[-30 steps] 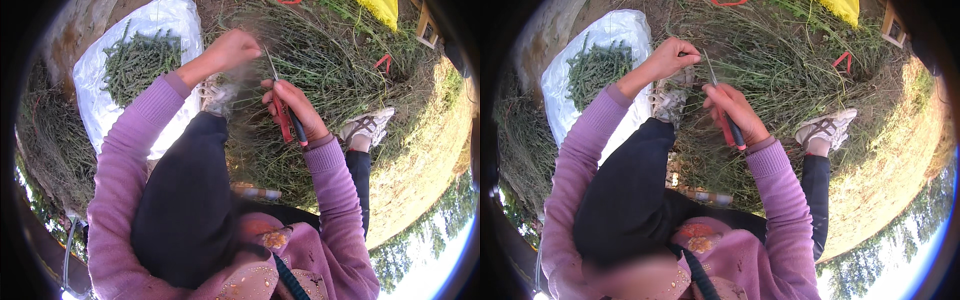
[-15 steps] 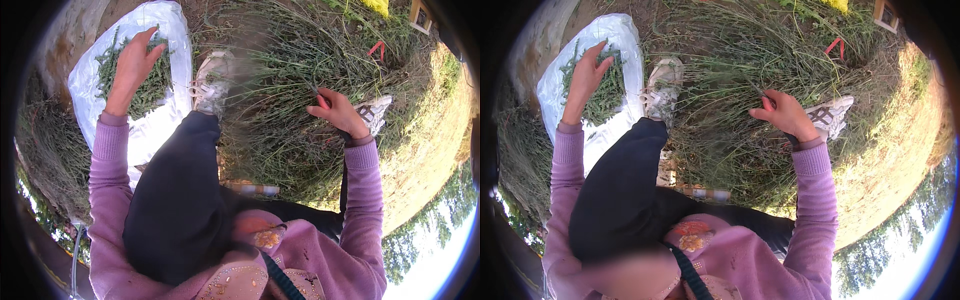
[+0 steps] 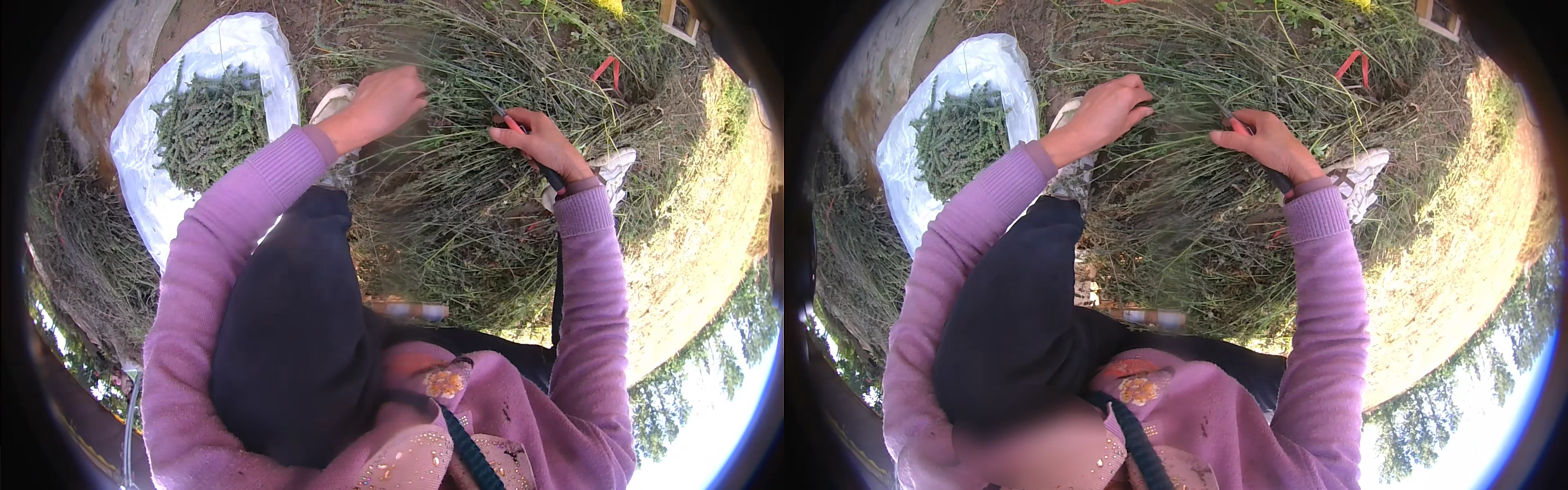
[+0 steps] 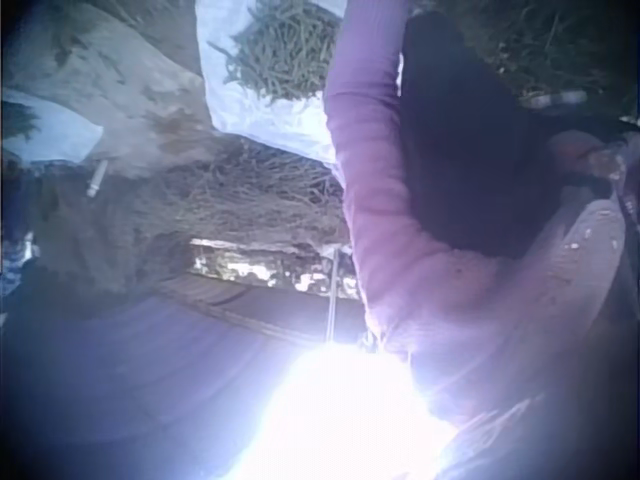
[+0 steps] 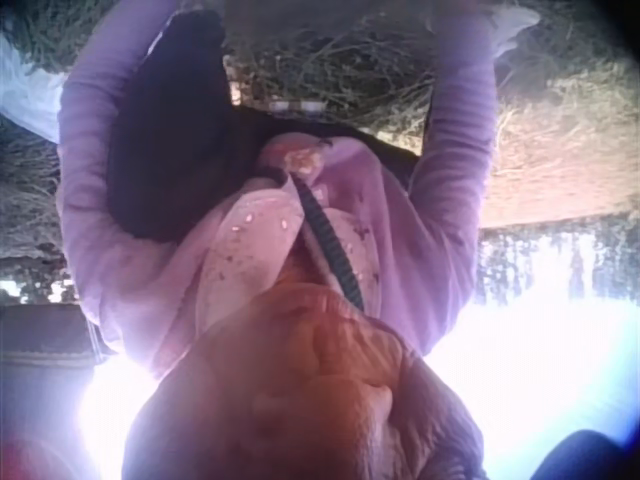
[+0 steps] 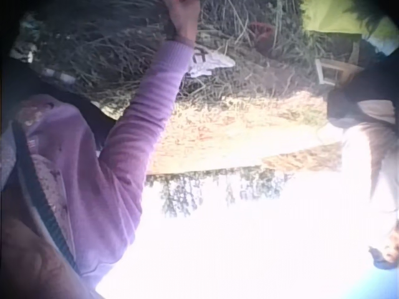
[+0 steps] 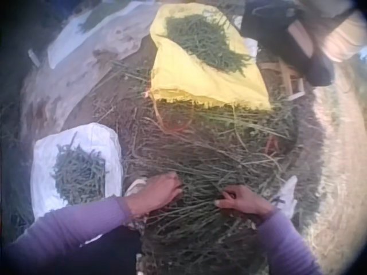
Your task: The person sits on the ground and uses red-handled shears to trim green plant stems, placing the cut pieces into a white bag beside them. The person repeatedly gathers stems, cuts them, and deposits the trimmed material into the bag.
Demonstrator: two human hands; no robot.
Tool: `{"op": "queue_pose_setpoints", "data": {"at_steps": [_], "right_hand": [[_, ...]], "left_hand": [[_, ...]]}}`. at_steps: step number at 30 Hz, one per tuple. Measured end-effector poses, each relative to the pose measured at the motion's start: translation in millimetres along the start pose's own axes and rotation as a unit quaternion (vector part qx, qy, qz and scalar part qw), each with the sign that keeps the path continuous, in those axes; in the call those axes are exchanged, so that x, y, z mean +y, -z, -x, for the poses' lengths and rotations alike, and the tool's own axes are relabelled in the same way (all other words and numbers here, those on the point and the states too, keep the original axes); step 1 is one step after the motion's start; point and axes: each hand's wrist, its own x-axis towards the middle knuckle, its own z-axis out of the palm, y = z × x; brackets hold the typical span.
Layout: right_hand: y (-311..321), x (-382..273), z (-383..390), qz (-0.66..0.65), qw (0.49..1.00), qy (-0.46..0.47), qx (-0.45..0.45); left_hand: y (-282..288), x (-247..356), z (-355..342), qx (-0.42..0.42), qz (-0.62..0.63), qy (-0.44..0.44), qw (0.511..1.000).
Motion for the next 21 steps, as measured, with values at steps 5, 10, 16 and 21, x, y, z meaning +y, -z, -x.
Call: {"op": "queue_pose_setpoints", "data": {"at_steps": [5, 10, 16, 21], "right_hand": [[-9, 7, 10, -0.053, 0.998, -0.017, 0.007], [-28, 24, 56, -0.305, 0.949, -0.054, -0.060], [-56, 19, 71, -0.390, 0.918, -0.010, -0.072], [-60, 7, 63, -0.403, 0.914, -0.008, -0.042]], "left_hand": [[-15, 1, -11, 0.051, -0.012, -0.021, 0.998], [-11, -12, -15, 0.027, 0.183, 0.041, 0.982], [-4, -7, -28, -0.083, 0.313, 0.116, 0.939], [-36, -23, -21, -0.060, 0.356, 0.127, 0.924]]}}
